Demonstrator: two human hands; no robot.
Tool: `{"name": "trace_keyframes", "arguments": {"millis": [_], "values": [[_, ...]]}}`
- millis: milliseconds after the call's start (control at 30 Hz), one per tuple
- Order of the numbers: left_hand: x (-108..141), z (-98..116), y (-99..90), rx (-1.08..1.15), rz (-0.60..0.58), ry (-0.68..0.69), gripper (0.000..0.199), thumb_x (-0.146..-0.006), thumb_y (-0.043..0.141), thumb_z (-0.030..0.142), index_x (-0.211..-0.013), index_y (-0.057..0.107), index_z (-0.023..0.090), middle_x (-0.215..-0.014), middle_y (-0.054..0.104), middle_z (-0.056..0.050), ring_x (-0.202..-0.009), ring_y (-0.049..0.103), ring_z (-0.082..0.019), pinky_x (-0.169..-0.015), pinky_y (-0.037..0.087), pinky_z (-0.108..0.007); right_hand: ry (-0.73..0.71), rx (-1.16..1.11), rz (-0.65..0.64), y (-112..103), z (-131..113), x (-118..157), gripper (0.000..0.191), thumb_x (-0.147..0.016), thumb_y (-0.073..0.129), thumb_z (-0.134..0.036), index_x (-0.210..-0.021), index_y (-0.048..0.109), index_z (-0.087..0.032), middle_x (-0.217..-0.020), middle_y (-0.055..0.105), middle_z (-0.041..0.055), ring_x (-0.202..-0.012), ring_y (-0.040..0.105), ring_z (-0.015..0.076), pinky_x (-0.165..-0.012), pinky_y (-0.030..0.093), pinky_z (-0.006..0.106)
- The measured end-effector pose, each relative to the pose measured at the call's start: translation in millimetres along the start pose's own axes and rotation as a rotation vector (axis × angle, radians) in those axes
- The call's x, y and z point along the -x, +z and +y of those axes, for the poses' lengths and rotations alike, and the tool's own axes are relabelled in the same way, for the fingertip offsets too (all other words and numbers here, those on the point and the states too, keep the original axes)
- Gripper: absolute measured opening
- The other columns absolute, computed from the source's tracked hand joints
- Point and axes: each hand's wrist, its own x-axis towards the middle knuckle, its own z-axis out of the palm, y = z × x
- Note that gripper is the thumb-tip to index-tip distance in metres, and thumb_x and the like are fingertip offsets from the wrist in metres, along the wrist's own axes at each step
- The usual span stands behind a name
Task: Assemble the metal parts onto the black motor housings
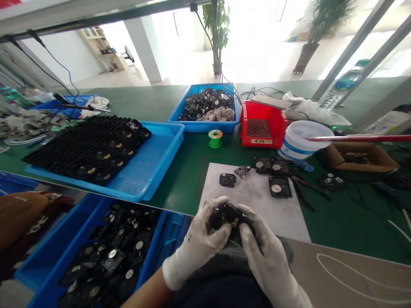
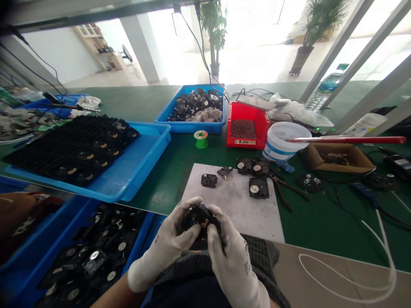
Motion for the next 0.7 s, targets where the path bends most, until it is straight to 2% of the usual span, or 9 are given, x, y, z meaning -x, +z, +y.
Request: {"name": "trace_keyframes", "arguments": {"millis": [167, 333, 433, 533, 600, 700], "values": [[2.2, 0.8, 0.4, -0.059, 0.006, 0.031, 0.05, -0.087, 0.066, 0.017, -0.136, 0.063, 0.021, -0.131, 0.067, -0.008, -0.122, 0.064, -0.026, -0.112, 0.051, -0.039, -0.034, -0.014, -0.003, 0.0, -2.0, 0.3, 0.032, -0.103, 0.059, -0.025, -0.133, 0.066, -0.03, -0.132, 0.075, 0.0019, -0.126, 0.069, 0.0187, -0.108, 0.056, 0.026], [9.0, 6.9, -7.6, 0.159, -0.097, -0.139, 0.058, -0.092, 0.068, 0.027, -0.148, 0.054, 0.025, -0.151, 0.059, -0.007, -0.142, 0.053, -0.029, -0.122, 0.041, -0.042, 0.059, -0.082, 0.012, -1.0, -2.0, -4.2, 0.028, -0.102, 0.06, -0.031, -0.128, 0.07, -0.031, -0.129, 0.076, 0.0007, -0.121, 0.071, 0.0171, -0.106, 0.056, 0.023], [11.3, 9.4, -12.2, 0.302, -0.081, -0.203, 0.052, -0.096, 0.063, 0.029, -0.147, 0.056, 0.025, -0.152, 0.059, -0.006, -0.144, 0.05, -0.029, -0.122, 0.041, -0.041, 0.14, -0.164, 0.013, -1.5, -4.4, -8.5, 0.026, -0.101, 0.062, -0.038, -0.124, 0.072, -0.029, -0.127, 0.077, 0.003, -0.118, 0.072, 0.0196, -0.103, 0.058, 0.026], [9.9, 8.8, -18.6, 0.295, -0.084, -0.217, 0.048, -0.097, 0.063, 0.029, -0.144, 0.058, 0.026, -0.149, 0.061, -0.006, -0.139, 0.055, -0.028, -0.118, 0.045, -0.04, 0.203, -0.218, 0.0, -2.8, -7.5, -12.7, 0.031, -0.098, 0.066, -0.046, -0.121, 0.073, -0.026, -0.124, 0.077, 0.006, -0.117, 0.072, 0.0238, -0.102, 0.06, 0.031], [7.4, 8.1, -24.6, 0.257, -0.149, -0.207, 0.055, -0.095, 0.069, 0.037, -0.148, 0.055, 0.027, -0.152, 0.058, -0.007, -0.139, 0.055, -0.031, -0.118, 0.045, -0.043, 0.257, -0.242, -0.028, -5.1, -9.6, -16.0, 0.038, -0.094, 0.069, -0.052, -0.12, 0.073, -0.024, -0.123, 0.077, 0.0082, -0.117, 0.072, 0.0273, -0.102, 0.06, 0.036], [4.0, 7.4, -31.9, 0.182, -0.259, -0.187, 0.082, -0.086, 0.08, 0.054, -0.156, 0.046, 0.028, -0.16, 0.05, -0.01, -0.146, 0.047, -0.037, -0.125, 0.036, -0.05, 0.353, -0.254, -0.085, -9.3, -13.7, -22.4, 0.048, -0.087, 0.074, -0.06, -0.117, 0.074, -0.022, -0.12, 0.077, 0.0103, -0.117, 0.07, 0.0314, -0.106, 0.057, 0.043]]}}
